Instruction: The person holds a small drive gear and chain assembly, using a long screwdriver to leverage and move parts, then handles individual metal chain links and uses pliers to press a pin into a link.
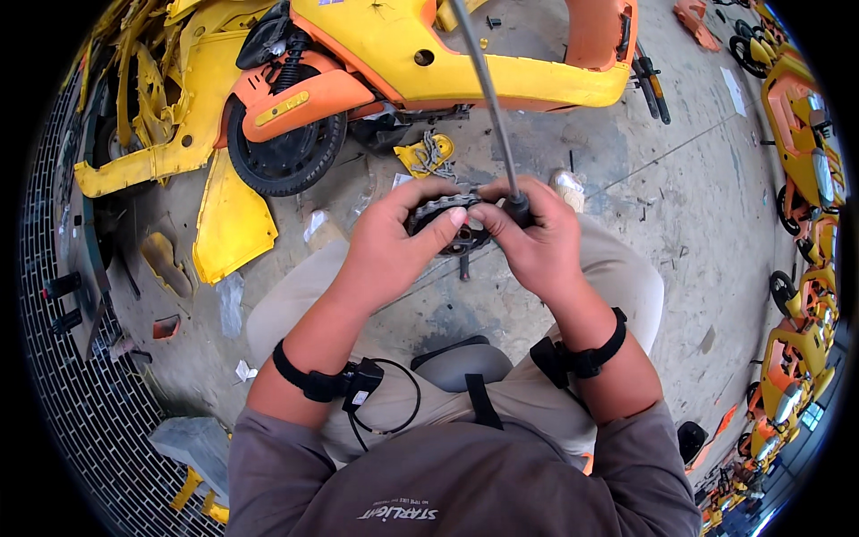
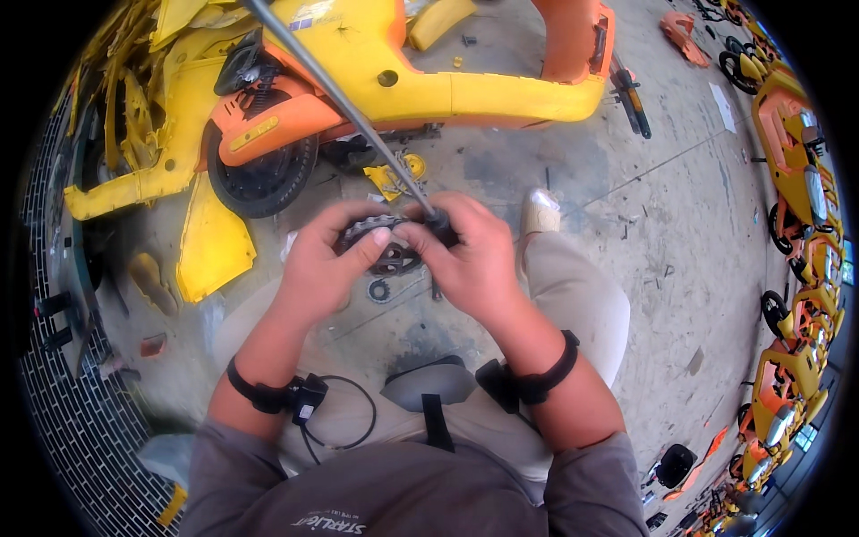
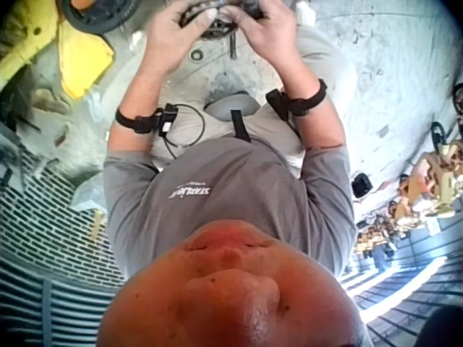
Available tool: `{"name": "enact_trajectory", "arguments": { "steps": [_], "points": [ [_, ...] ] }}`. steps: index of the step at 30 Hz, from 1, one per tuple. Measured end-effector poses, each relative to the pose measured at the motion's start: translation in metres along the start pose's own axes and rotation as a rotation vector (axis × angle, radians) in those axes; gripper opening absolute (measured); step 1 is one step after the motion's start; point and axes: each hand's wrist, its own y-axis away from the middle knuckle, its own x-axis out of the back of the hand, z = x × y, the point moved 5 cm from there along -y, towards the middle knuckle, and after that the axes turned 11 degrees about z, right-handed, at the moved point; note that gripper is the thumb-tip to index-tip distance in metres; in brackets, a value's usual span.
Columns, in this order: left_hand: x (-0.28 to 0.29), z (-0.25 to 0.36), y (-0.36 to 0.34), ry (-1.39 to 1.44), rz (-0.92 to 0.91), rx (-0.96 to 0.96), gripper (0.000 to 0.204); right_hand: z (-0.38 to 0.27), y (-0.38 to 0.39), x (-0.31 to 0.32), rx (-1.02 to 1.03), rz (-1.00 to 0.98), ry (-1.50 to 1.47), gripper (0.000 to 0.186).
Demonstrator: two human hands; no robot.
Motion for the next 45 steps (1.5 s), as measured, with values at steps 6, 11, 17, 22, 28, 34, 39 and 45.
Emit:
{"name": "enact_trajectory", "arguments": {
  "steps": [6, 11, 17, 22, 28, 34, 39, 45],
  "points": [
    [-0.002, 0.005, 0.001, -0.172, -0.034, -0.022, 0.025, 0.004, 0.000, 0.003, -0.003, -0.041, -0.026, 0.025],
    [0.004, 0.003, 0.001, -0.089, 0.030, 0.017, 0.028, 0.003, 0.004, 0.032, -0.276, -0.118, -0.066, 0.028],
    [0.004, 0.001, 0.002, -0.004, 0.047, 0.140, 0.029, 0.011, 0.017, 0.041, -0.225, -0.084, 0.064, 0.025],
    [-0.012, -0.004, 0.010, -0.076, 0.005, 0.077, 0.027, -0.017, -0.003, 0.016, -0.064, -0.147, 0.092, 0.026],
    [-0.019, -0.005, 0.011, -0.069, 0.020, 0.065, 0.025, -0.011, -0.001, 0.010, 0.093, -0.139, 0.129, 0.023],
    [-0.017, -0.009, 0.014, -0.114, 0.074, -0.105, 0.024, -0.013, 0.001, 0.008, 0.182, -0.116, 0.195, 0.019],
    [-0.020, -0.007, 0.019, -0.133, 0.145, -0.046, 0.022, -0.013, 0.005, 0.006, 0.199, -0.067, 0.253, 0.019],
    [-0.019, -0.005, 0.021, -0.141, 0.157, -0.097, 0.019, -0.014, 0.003, 0.005, 0.123, -0.047, 0.222, 0.016]
  ]
}}
